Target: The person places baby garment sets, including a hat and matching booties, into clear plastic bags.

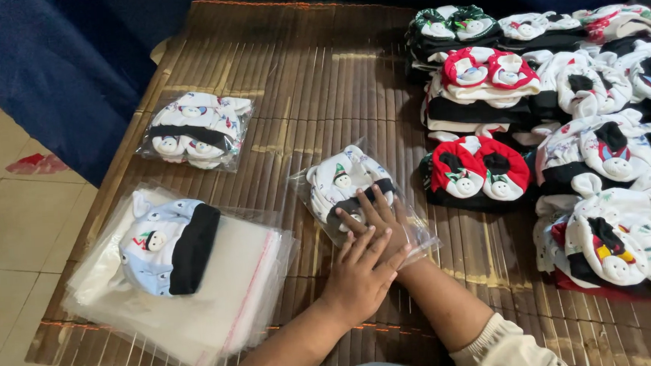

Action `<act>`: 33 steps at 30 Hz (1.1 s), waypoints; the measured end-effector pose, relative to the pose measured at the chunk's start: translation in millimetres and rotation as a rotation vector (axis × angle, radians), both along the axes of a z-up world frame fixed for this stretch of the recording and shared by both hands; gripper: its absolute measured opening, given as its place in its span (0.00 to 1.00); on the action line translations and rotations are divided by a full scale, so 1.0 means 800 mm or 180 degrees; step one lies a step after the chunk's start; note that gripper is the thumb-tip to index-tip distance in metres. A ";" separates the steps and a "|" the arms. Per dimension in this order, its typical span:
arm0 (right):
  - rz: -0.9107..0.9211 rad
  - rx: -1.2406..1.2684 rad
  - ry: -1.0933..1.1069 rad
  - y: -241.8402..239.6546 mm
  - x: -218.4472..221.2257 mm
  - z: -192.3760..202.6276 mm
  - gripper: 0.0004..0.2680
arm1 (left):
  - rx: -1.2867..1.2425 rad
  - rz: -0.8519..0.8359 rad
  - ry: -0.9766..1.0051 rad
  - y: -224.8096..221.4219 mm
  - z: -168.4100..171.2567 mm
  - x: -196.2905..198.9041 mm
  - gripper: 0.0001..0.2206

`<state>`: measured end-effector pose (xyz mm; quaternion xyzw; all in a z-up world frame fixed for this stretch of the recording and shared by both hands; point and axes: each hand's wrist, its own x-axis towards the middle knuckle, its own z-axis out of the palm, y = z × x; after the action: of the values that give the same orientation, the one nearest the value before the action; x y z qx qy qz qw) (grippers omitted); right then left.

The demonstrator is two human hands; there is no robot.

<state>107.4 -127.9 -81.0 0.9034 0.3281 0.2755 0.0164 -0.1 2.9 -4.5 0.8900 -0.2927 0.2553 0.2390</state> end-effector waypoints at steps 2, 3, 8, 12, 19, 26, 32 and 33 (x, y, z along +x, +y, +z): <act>-0.0028 0.0240 -0.0773 0.014 -0.007 0.023 0.21 | -0.0008 0.0025 -0.0013 0.002 -0.003 0.001 0.21; -0.0057 0.0466 -0.1542 0.020 -0.012 0.034 0.21 | -0.0028 0.0048 -0.0021 0.002 -0.005 0.001 0.21; -0.0189 0.0126 -0.0943 0.005 -0.022 0.008 0.22 | 0.0065 0.0020 -0.0047 0.002 -0.007 0.001 0.22; -0.0313 -0.0167 -0.0252 -0.002 -0.018 -0.020 0.23 | 0.0167 0.0046 -0.0039 0.000 -0.013 0.001 0.22; -0.0114 -0.0399 -0.0705 -0.006 -0.014 -0.023 0.28 | 0.0241 0.0057 0.0050 -0.003 -0.015 -0.001 0.22; -0.0069 0.0349 -0.0668 0.009 -0.026 -0.013 0.24 | 0.0339 0.0159 0.0092 -0.001 -0.021 -0.006 0.22; 0.0828 0.0120 0.0808 -0.058 -0.057 0.029 0.28 | 0.0191 0.0043 0.0114 0.016 -0.015 -0.011 0.24; 0.1244 0.0426 0.1456 -0.074 -0.056 0.014 0.33 | 0.0196 0.0025 0.0180 0.020 -0.015 -0.013 0.26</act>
<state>62.7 -187.2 -70.1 0.8608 0.4720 0.0839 -0.1708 -10.2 18.6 -16.9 0.9049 -0.2900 0.2218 0.2186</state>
